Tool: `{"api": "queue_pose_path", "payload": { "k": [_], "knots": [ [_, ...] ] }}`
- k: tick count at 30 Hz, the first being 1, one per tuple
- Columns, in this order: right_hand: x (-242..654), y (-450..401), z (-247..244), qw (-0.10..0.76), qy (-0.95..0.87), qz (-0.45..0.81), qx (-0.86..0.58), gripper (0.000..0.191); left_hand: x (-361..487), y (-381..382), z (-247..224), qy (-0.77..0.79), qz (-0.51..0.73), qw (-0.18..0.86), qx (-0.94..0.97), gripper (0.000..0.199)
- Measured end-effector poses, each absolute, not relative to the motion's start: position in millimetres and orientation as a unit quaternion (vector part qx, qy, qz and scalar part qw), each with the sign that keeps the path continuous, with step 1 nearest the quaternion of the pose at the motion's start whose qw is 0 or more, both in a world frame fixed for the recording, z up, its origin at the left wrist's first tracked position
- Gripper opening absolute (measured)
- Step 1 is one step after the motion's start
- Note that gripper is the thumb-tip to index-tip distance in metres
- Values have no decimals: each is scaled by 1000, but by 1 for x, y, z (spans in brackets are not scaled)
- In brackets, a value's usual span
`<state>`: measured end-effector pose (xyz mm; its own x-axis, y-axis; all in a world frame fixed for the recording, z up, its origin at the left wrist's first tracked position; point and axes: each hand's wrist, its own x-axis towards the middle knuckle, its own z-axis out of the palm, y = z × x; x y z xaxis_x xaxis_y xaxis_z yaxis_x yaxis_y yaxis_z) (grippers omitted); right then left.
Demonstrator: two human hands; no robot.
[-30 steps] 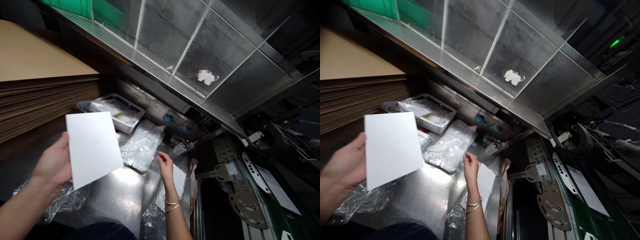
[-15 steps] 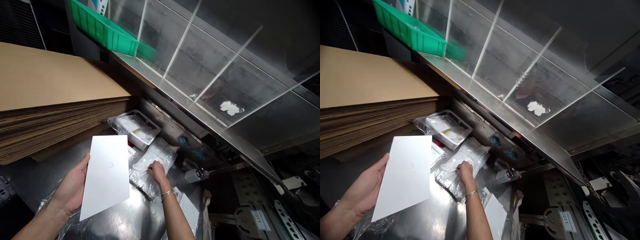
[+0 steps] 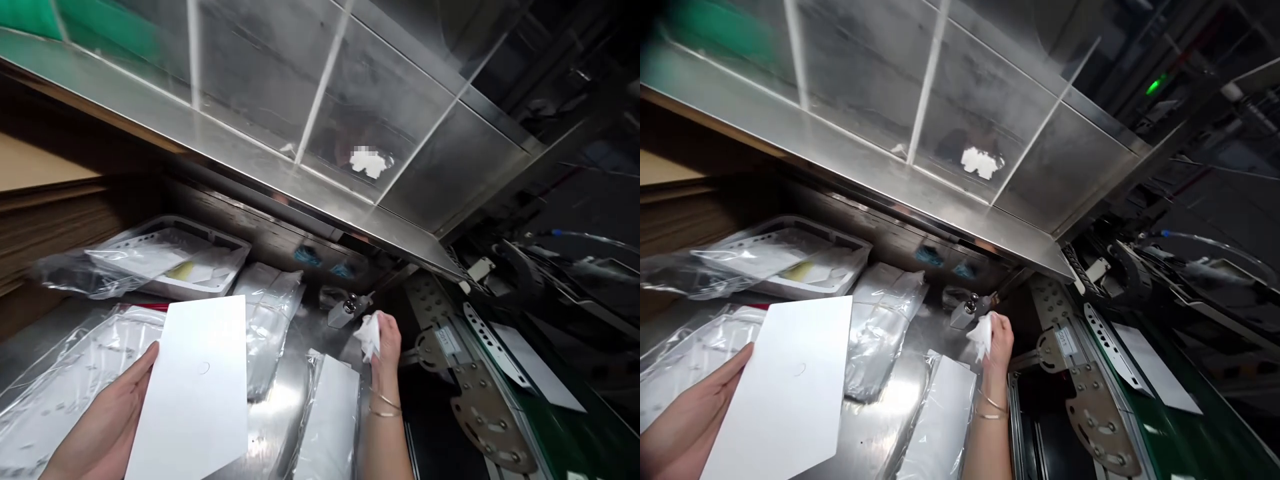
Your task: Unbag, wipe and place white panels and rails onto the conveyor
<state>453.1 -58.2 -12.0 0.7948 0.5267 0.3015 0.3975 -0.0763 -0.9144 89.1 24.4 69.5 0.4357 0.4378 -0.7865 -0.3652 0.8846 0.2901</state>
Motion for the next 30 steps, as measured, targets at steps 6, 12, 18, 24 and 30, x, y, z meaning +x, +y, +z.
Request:
{"api": "queue_pose_path", "payload": {
  "k": [6, 12, 18, 24, 30],
  "knots": [
    [491, -15, -33, 424, -372, -34, -825, 25, 126, 24, 71, 469, 199, 860, 44, 71],
    [490, -5, -46, 242, -443, -46, -862, 26, 135, 27, 69, 408, 180, 895, 24, 69],
    [492, -19, -45, 165, -495, -32, -853, 46, 133, 24, 48, 259, 202, 944, 18, 56],
    [497, -14, -49, 146, -487, -38, -860, 42, 118, 21, 43, 344, 271, 889, 131, 53],
    [450, -26, -21, 195, -549, -34, -812, 46, 107, 15, 46, 394, 316, 836, 212, 54]
  ]
}}
